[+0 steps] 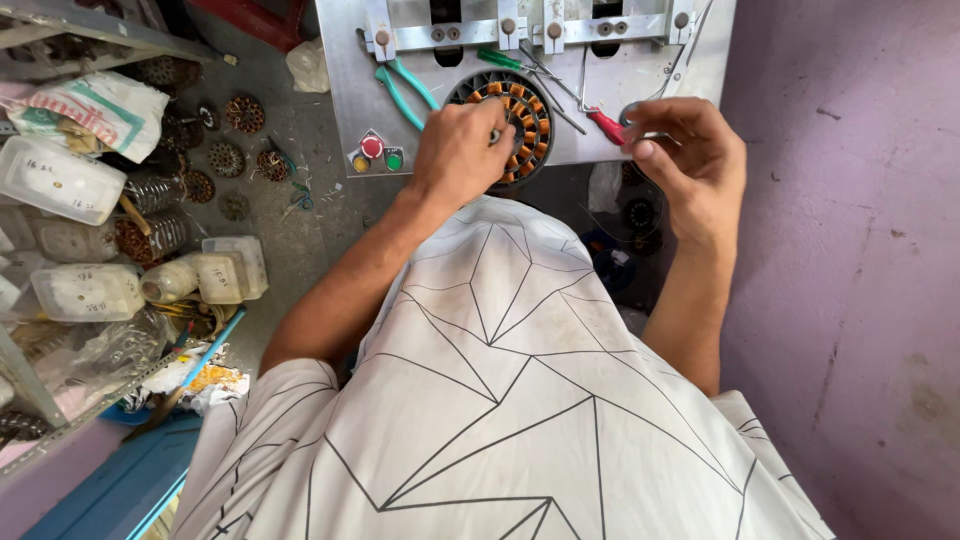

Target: The person assembles a motor stator by inserting copper wire coils into slots and securing them with a metal band. They use pliers to adjust the band and a screwdriver to tighten it, then place the assembly into a machine for further processing.

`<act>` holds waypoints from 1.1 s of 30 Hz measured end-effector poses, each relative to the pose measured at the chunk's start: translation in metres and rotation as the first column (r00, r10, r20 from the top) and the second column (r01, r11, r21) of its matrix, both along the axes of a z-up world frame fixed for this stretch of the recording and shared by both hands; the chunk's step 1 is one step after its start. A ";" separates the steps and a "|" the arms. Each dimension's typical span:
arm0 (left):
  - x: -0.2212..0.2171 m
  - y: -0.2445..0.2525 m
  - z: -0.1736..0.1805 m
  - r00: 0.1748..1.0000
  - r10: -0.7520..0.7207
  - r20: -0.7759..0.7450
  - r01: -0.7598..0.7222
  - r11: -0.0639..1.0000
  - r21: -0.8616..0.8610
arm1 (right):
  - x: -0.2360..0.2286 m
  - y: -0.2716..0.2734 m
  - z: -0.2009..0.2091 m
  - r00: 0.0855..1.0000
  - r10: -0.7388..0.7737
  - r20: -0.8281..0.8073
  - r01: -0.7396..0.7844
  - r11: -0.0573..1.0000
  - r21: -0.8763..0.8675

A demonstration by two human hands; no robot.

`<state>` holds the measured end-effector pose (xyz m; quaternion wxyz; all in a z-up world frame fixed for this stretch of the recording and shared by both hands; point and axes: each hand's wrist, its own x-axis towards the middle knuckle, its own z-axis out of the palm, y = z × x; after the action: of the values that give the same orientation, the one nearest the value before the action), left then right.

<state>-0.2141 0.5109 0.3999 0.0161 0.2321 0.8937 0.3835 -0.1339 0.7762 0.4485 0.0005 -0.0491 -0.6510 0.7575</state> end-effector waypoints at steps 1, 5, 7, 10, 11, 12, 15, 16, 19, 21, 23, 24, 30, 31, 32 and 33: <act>0.004 -0.005 0.006 1.000 0.016 0.018 -0.018 0.997 0.073 | -0.006 0.000 -0.010 0.999 0.048 0.014 -0.048 0.999 0.000; 0.024 -0.030 0.028 0.981 0.029 0.194 -0.101 0.921 0.376 | -0.026 -0.024 -0.044 0.947 0.318 -0.054 -0.318 0.948 0.010; 0.027 -0.036 0.029 0.971 0.009 0.238 -0.126 0.866 0.483 | -0.033 -0.038 -0.048 0.883 0.450 -0.134 -0.451 0.892 0.026; 0.034 -0.047 0.025 0.979 0.009 0.206 -0.126 0.817 0.563 | -0.042 -0.058 -0.043 0.818 0.538 -0.206 -0.546 0.838 0.021; 0.033 -0.049 0.022 0.978 0.009 0.209 -0.133 0.799 0.586 | -0.043 -0.064 -0.041 0.818 0.535 -0.211 -0.545 0.838 0.009; 0.031 -0.052 0.018 0.977 0.009 0.211 -0.139 0.781 0.609 | -0.045 -0.069 -0.038 0.819 0.532 -0.217 -0.545 0.838 -0.003; 0.022 -0.062 0.007 0.960 -0.045 0.276 -0.142 0.771 0.621 | -0.047 -0.079 -0.036 0.816 0.514 -0.264 -0.493 0.858 0.144; 0.021 -0.068 0.003 0.977 0.004 0.214 -0.130 0.804 0.580 | -0.047 -0.082 -0.037 0.812 0.514 -0.278 -0.471 0.857 0.209; 0.014 -0.095 -0.005 0.990 0.114 0.087 -0.141 0.883 0.447 | -0.054 -0.081 -0.041 0.784 0.548 -0.292 -0.401 0.806 0.435; 0.011 -0.111 -0.010 0.980 0.169 0.106 -0.197 0.907 0.372 | -0.057 -0.080 -0.043 0.781 0.569 -0.256 -0.376 0.757 0.534; 0.010 -0.123 -0.011 0.932 0.341 0.125 -0.363 0.863 0.352 | -0.060 -0.083 -0.049 0.769 0.582 -0.265 -0.397 0.759 0.516; 0.009 -0.126 -0.010 0.897 0.421 0.135 -0.441 0.831 0.340 | -0.061 -0.085 -0.053 0.764 0.587 -0.268 -0.406 0.761 0.506; 0.007 -0.078 -0.010 0.981 -0.010 0.194 -0.090 0.862 0.500 | -0.057 -0.101 -0.070 0.760 0.571 -0.310 -0.208 0.666 0.717; 0.008 -0.065 -0.013 0.974 -0.054 0.221 -0.063 0.868 0.493 | -0.055 -0.103 -0.072 0.791 0.544 -0.279 -0.236 0.692 0.682; 0.008 -0.057 -0.018 0.965 -0.073 0.253 -0.071 0.854 0.516 | -0.053 -0.105 -0.073 0.820 0.517 -0.245 -0.260 0.719 0.645; 0.004 -0.048 -0.024 0.954 -0.098 0.282 -0.074 0.838 0.541 | -0.052 -0.105 -0.073 0.847 0.488 -0.211 -0.277 0.744 0.608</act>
<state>-0.2101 0.4625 0.3757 0.0863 0.1720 0.7329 0.6525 -0.1863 0.6713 0.3754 -0.0255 0.2282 -0.8266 0.5138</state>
